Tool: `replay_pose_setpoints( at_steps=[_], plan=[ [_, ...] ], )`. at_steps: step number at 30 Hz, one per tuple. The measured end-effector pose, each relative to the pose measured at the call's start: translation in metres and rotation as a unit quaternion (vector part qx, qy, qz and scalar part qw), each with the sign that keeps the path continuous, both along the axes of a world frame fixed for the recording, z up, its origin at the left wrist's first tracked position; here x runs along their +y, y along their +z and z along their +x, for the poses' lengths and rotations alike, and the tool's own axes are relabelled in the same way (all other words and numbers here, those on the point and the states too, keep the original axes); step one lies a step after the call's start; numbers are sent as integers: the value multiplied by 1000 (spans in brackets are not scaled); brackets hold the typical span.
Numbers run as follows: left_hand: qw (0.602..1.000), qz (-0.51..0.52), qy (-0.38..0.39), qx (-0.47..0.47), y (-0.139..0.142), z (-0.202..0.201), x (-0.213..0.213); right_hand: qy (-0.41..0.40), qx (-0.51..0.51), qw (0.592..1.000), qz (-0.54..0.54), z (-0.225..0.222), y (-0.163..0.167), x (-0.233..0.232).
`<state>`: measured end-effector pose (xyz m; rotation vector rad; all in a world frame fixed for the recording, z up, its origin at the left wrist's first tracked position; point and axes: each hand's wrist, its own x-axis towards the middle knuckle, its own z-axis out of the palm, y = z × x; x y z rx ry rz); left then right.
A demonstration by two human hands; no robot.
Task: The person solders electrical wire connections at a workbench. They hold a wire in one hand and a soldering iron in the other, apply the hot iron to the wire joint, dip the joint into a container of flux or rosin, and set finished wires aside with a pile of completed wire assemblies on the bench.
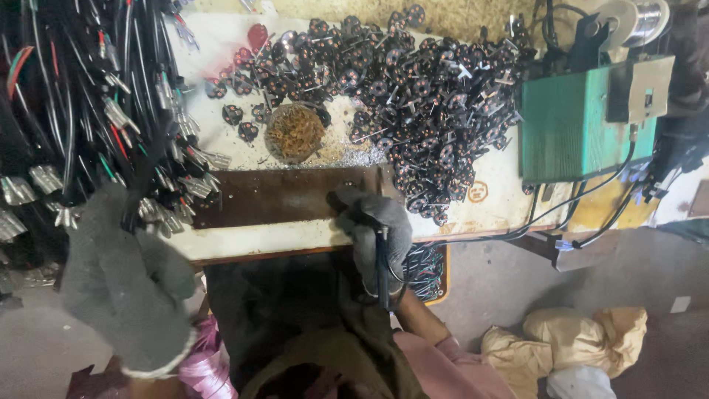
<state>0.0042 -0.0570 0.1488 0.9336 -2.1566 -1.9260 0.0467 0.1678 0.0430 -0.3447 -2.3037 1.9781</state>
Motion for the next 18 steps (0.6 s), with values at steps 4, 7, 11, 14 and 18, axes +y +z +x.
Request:
replay_pose_setpoints(
  at_steps=[4,7,11,14,18],
  plan=[
    [981,29,-128,141,-52,48,48,-219,27,967,-126,21,-39,-25],
    [979,60,-195,-22,-80,68,46,105,-145,956,232,37,-59,-5],
    [892,-89,-441,-38,-74,54,11,174,-139,870,440,43,-43,24],
    [837,-94,-538,49,-63,34,3,-32,22,911,410,26,-16,13],
    [900,86,-428,1,-73,24,25,-8,47,989,-141,2,7,-21]
  ],
)
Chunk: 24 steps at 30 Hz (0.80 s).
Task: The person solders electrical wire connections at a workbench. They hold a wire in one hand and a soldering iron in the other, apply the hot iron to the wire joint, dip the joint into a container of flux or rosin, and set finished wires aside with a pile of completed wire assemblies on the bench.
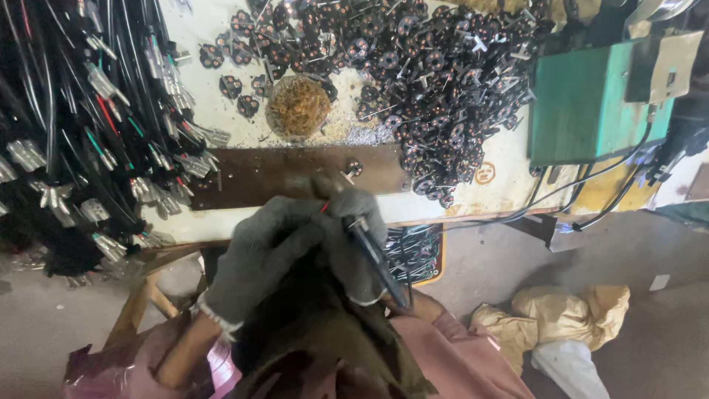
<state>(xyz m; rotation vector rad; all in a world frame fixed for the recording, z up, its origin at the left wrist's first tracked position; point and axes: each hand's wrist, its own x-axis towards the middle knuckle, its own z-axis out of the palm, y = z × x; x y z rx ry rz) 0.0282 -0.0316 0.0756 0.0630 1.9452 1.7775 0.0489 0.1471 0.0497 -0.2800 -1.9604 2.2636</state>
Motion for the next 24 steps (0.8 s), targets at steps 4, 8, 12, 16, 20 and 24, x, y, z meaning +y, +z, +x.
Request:
replay_pose_setpoints(
  at_steps=[4,8,12,16,20,24],
  plan=[
    [999,-8,50,-14,-12,5,12,-90,-71,982,151,12,12,30],
    [996,-22,87,5,-13,1,9,122,59,895,425,13,-10,57],
    [993,-76,62,-66,-6,1,10,86,-106,924,356,16,-17,41],
    [998,-5,43,54,-4,8,9,80,-158,972,155,17,-3,27],
    [992,10,46,119,-6,15,11,118,-255,954,105,14,8,24],
    [969,89,204,-107,-8,21,19,108,-184,962,169,15,18,14]
  ],
)
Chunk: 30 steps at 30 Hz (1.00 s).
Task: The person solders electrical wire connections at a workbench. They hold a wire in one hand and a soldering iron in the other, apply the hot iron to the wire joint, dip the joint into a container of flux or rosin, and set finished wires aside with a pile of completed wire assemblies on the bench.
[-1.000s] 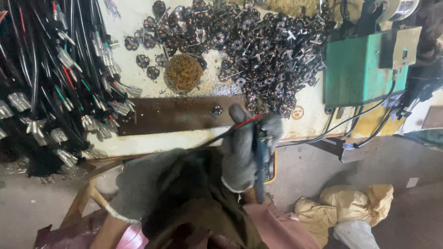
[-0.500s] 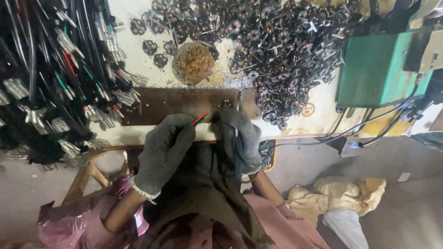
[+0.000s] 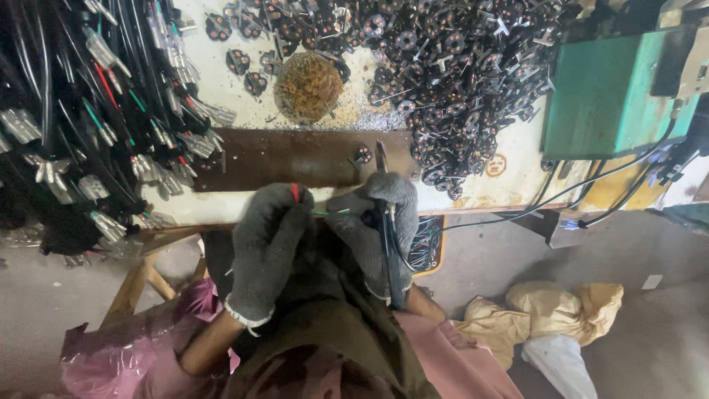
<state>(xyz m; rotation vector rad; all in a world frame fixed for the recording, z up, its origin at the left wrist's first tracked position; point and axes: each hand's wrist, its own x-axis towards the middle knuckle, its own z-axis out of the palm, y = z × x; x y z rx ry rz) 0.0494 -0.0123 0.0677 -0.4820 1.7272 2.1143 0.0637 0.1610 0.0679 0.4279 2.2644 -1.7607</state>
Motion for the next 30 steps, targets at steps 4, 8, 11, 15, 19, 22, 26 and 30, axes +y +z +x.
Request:
replay_pose_setpoints(
  at_steps=[4,8,11,15,19,22,26,30],
  plan=[
    [993,-51,-88,-54,-2,-2,-4,-97,-67,992,-41,-4,13,-5],
    [965,-109,-139,195,1,-6,-11,-48,-74,996,-3,-14,19,-1],
    [945,-154,-164,236,5,-11,-10,-50,-62,996,-51,-13,17,3],
    [967,-132,-153,156,11,-12,-4,-63,-18,989,-130,-7,7,6],
    [992,-93,-80,3,13,-11,-1,66,46,990,118,-9,-1,7],
    [986,-44,-112,-113,14,-12,-9,90,126,983,96,-9,3,10],
    [970,-139,-195,49,12,-13,-18,64,87,990,-90,-3,12,22],
    [955,-129,-225,140,6,-9,-12,80,98,991,-45,-1,4,34]
  ],
)
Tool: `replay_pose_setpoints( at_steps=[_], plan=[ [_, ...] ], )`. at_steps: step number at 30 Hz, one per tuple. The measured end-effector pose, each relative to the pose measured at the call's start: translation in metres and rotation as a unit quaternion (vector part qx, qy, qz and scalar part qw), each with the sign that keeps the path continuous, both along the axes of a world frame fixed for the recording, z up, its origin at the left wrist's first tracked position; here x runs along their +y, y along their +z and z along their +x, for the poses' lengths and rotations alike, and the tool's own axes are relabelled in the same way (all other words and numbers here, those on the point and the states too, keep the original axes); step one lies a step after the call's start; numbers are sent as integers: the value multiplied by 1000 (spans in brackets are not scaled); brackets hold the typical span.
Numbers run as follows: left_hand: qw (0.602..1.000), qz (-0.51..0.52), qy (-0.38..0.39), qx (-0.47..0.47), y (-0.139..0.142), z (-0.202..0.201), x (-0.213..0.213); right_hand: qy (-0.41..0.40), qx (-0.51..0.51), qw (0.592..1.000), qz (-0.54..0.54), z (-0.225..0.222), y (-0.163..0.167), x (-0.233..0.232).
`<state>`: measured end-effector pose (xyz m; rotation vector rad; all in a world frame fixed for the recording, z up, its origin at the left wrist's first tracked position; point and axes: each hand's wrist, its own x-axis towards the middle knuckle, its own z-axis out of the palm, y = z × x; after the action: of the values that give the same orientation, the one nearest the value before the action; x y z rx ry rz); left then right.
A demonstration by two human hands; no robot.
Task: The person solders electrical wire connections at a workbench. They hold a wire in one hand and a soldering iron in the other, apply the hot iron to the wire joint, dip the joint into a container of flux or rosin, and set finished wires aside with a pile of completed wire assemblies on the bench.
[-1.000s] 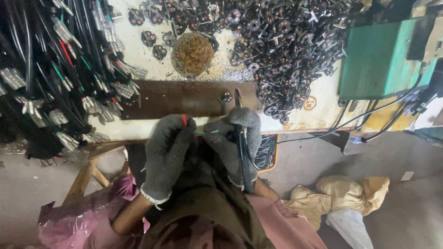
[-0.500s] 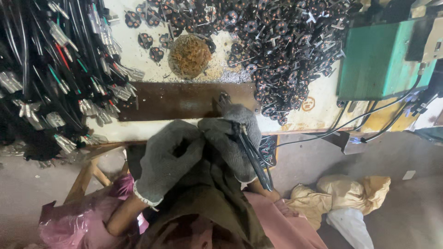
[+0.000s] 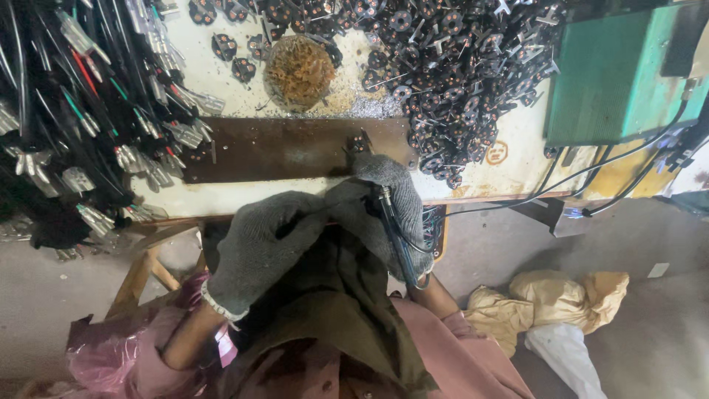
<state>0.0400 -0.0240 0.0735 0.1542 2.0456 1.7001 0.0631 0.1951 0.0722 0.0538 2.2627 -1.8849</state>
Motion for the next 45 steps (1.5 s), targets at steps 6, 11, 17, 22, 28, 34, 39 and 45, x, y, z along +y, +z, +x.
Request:
replay_pose_setpoints(
  at_steps=[6,11,17,22,28,34,39,45],
  plan=[
    [983,57,108,-137,-9,14,19,-114,-45,992,21,5,-16,-26],
    [974,63,127,-177,-11,8,23,-149,42,928,338,-5,-13,-27],
    [973,-136,125,138,-4,-33,11,-103,124,944,288,-28,-9,-14],
    [951,-155,119,239,3,-96,14,-109,169,937,286,-44,-3,-18],
    [954,-150,120,231,17,-96,25,-91,69,953,281,-38,-6,-7],
    [991,-116,48,48,-10,-53,-1,-24,101,959,264,-31,-23,6],
    [988,-123,3,96,-24,-46,7,26,120,939,320,-21,-29,3],
    [979,-147,-2,141,-21,-45,18,47,127,935,329,12,-49,37]
  ],
)
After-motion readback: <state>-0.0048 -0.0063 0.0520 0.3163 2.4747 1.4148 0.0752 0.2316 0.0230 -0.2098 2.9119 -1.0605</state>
